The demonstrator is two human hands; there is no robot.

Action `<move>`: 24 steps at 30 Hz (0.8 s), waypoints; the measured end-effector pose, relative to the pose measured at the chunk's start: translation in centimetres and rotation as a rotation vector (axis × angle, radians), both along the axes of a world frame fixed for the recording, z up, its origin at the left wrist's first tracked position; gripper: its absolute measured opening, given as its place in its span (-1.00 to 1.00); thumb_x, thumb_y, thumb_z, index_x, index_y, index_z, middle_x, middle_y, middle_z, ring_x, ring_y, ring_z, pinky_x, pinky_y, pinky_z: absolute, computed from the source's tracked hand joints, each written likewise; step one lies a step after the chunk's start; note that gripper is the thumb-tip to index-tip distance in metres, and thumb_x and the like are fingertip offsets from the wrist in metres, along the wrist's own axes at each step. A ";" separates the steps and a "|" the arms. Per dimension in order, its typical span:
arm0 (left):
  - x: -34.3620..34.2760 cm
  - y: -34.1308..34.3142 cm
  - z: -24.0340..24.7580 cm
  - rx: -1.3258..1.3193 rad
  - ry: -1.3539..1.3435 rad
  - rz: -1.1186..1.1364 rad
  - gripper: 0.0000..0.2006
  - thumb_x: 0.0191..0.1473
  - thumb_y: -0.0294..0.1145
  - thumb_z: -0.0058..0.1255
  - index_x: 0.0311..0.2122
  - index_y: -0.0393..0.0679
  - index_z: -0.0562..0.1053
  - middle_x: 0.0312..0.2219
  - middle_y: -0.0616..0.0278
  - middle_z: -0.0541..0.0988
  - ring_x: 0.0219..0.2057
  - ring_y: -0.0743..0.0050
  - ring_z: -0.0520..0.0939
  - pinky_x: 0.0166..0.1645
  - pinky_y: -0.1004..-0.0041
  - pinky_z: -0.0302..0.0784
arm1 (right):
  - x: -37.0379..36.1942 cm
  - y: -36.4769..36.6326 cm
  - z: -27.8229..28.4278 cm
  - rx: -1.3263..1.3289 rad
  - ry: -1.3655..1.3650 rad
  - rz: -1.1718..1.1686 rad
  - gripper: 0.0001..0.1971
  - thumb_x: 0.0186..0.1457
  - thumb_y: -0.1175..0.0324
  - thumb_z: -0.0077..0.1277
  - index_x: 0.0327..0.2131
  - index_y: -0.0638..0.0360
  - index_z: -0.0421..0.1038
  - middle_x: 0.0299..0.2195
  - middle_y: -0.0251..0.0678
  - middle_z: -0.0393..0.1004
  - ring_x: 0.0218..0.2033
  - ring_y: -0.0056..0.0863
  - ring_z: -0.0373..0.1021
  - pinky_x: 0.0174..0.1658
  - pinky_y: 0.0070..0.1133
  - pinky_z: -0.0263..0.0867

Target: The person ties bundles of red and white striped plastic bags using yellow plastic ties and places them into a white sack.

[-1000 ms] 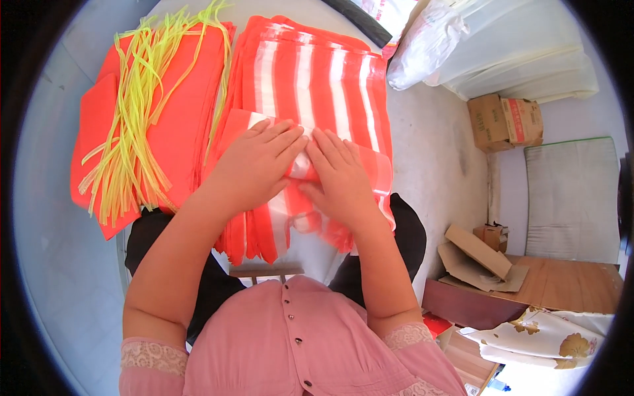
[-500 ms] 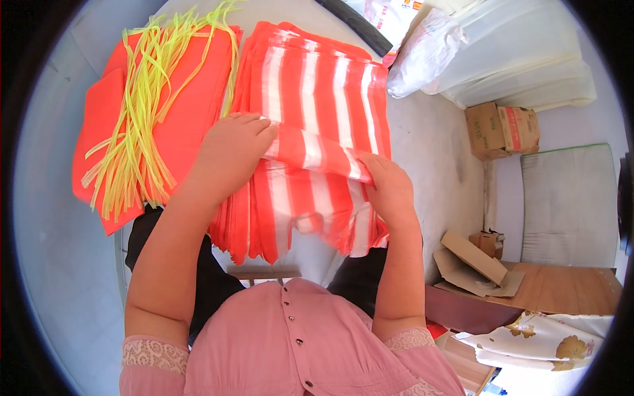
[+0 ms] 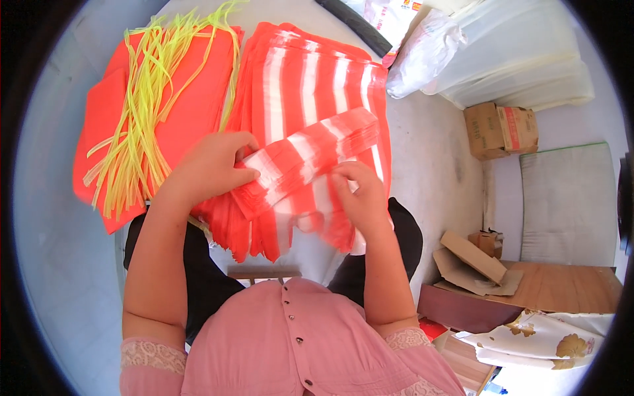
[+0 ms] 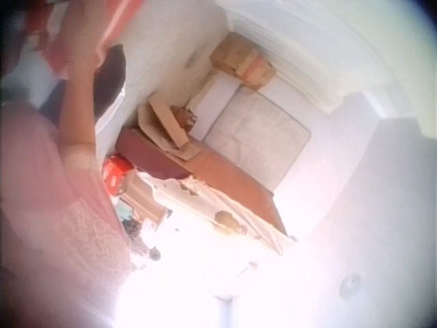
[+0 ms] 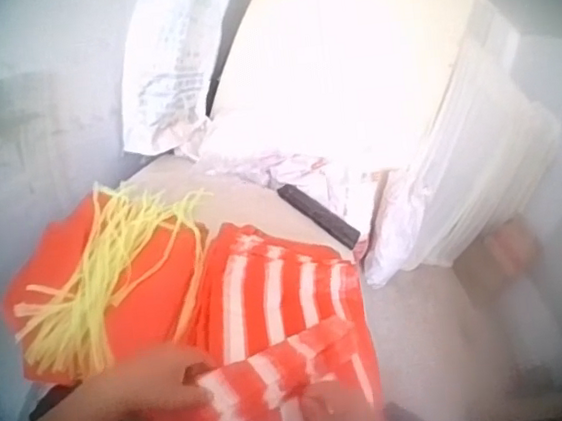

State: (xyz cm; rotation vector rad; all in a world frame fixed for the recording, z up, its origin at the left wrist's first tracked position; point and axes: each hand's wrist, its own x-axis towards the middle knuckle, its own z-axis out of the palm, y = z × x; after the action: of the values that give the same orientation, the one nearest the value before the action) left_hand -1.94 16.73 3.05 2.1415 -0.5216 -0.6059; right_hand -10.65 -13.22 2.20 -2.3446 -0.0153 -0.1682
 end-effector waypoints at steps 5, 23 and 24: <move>-0.1 -1.1 -0.4 -0.205 -0.329 0.015 -0.41 -0.08 -0.34 0.32 0.13 -0.20 0.49 0.09 -0.08 0.54 0.11 -0.04 0.55 0.21 0.24 0.46 | -0.8 2.8 -1.5 -0.193 -0.207 0.260 -0.79 0.06 0.51 0.19 -0.19 0.30 0.57 -0.11 -0.12 0.56 0.00 -0.09 0.46 0.03 -0.31 0.42; 0.5 -3.7 0.1 -0.279 -0.147 -0.190 -0.26 -0.04 -0.56 0.05 0.34 -0.21 0.25 0.15 -0.21 0.48 0.18 -0.12 0.51 0.28 0.21 0.41 | 0.1 1.3 -0.9 -0.152 -0.249 0.160 -0.73 0.03 0.54 0.14 -0.14 0.31 0.52 -0.15 -0.09 0.57 -0.14 -0.04 0.49 0.02 -0.22 0.39; 0.6 -3.7 0.1 -0.280 -0.148 -0.194 -0.26 -0.04 -0.56 0.05 0.34 -0.21 0.25 0.15 -0.21 0.48 0.18 -0.12 0.51 0.28 0.21 0.41 | 0.5 0.4 -1.0 -0.249 -0.262 0.116 -0.73 0.05 0.53 0.13 -0.13 0.30 0.53 -0.11 -0.06 0.55 -0.09 -0.03 0.47 0.04 -0.21 0.38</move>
State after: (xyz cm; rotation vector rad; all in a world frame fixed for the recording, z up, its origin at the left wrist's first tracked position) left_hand -1.38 13.07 3.11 1.8908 -0.8521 -0.4511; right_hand -10.19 -12.86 1.21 -2.5441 -0.3161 -0.4362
